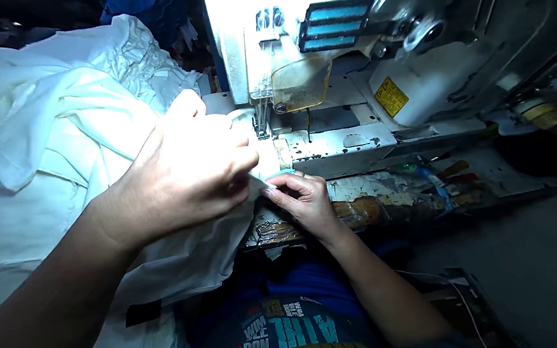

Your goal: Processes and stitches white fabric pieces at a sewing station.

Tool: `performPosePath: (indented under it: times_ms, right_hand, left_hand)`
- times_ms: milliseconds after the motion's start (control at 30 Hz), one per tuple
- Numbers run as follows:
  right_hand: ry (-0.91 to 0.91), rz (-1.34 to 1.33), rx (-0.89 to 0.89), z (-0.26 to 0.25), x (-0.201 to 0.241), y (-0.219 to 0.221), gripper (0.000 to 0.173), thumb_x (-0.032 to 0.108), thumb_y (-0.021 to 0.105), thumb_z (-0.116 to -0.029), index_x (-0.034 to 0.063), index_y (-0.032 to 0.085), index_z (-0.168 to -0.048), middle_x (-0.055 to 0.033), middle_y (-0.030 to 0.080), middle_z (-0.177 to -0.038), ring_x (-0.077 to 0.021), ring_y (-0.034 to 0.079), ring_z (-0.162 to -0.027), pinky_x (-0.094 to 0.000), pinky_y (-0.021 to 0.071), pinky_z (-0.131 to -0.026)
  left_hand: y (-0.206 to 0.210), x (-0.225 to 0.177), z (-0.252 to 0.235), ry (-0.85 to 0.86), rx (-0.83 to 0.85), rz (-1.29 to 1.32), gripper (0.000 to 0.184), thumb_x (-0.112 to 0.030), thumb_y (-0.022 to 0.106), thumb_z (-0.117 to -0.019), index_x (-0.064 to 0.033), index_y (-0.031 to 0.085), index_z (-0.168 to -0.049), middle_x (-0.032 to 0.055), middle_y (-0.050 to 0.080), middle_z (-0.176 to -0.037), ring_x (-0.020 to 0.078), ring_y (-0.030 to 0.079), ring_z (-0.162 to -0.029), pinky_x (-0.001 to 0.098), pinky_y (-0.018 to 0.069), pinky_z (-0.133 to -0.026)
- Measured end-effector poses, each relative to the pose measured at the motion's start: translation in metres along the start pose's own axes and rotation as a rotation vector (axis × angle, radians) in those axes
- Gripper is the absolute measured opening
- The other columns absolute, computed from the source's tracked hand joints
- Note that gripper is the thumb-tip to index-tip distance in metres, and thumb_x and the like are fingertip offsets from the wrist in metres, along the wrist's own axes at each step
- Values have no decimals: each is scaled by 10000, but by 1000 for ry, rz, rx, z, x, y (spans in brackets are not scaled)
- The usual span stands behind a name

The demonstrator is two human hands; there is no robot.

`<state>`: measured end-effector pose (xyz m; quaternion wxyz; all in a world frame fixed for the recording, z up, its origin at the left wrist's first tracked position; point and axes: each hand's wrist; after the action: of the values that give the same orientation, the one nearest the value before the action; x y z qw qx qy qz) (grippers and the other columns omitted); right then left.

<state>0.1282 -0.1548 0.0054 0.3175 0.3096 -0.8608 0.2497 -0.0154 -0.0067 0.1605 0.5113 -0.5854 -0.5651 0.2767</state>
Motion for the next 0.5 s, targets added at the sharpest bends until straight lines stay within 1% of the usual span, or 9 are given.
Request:
performPosePath:
  times_ms: [67,167,267,300,367,400,433,467,500]
  right_hand:
    - [-5,17,2,-2,3,-1,107,132,733,-910,34,776,-919,4,705,-779,21,555,-634,-137,458,-595]
    - [-22,32,-1,-4,3,0,112,144,736,-919,39,776,-915,5,707,-775,16,563,-635,-141,464,-597]
    - [-14,3,-12,-2,5,0,111,124,732,-918,20,766,-906,-6,695,-765,10,560,-633,-144,465,-598]
    - [5,-16,-9,0,11,-2,109,121,728,-918,18,759,-902,-4,689,-762,11,569,-636,-143,480,-605]
    - [52,-58,-3,7,31,-5,112,127,723,-919,23,751,-891,8,682,-751,19,577,-632,-140,494,-608]
    - [73,-77,-2,11,40,-5,115,131,722,-919,26,755,-888,15,682,-746,30,570,-635,-131,482,-605]
    - [80,-86,-3,15,45,-4,120,135,723,-923,26,761,-890,17,689,-750,38,573,-646,-121,479,-613]
    - [85,-80,-5,19,46,-1,124,141,727,-922,27,768,-897,15,698,-761,43,581,-654,-114,483,-621]
    - [96,-75,-10,21,45,1,127,144,732,-919,25,770,-902,13,698,-758,43,576,-645,-113,477,-614]
  left_hand:
    - [0,-3,1,13,-20,0,239,-248,567,-895,-119,559,-694,37,480,-652,235,487,-659,460,314,-731]
    - [-1,-2,3,1,-40,-30,233,-249,563,-891,-110,566,-704,47,481,-641,245,486,-650,465,311,-728]
    - [-8,-7,7,-7,-63,-20,264,-257,559,-917,-104,557,-703,49,475,-640,244,484,-645,461,315,-722]
    - [-9,-12,10,-23,-85,-17,305,-292,568,-936,-97,559,-702,55,473,-642,253,483,-648,465,316,-726]
    - [0,-29,19,-76,-148,-19,394,-434,613,-936,-91,618,-743,57,491,-666,267,496,-670,474,329,-713]
    - [12,-39,26,-114,-167,-16,387,-483,640,-911,-111,679,-812,49,524,-708,267,526,-716,475,351,-715]
    - [28,-45,32,-153,-166,2,338,-457,649,-914,-130,732,-939,60,552,-780,284,538,-786,494,352,-761]
    - [44,-47,37,-191,-163,19,301,-373,624,-947,-151,757,-1101,92,587,-882,324,547,-891,527,341,-822]
    - [57,-45,40,-228,-174,13,301,-262,590,-953,-175,742,-1197,125,629,-994,379,569,-1009,581,361,-869]
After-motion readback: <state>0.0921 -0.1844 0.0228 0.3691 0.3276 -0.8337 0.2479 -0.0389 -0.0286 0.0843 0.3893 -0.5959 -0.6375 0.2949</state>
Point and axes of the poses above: each hand's wrist, its own z-axis away from the middle knuckle, its own y-axis out of the palm, x = y × z
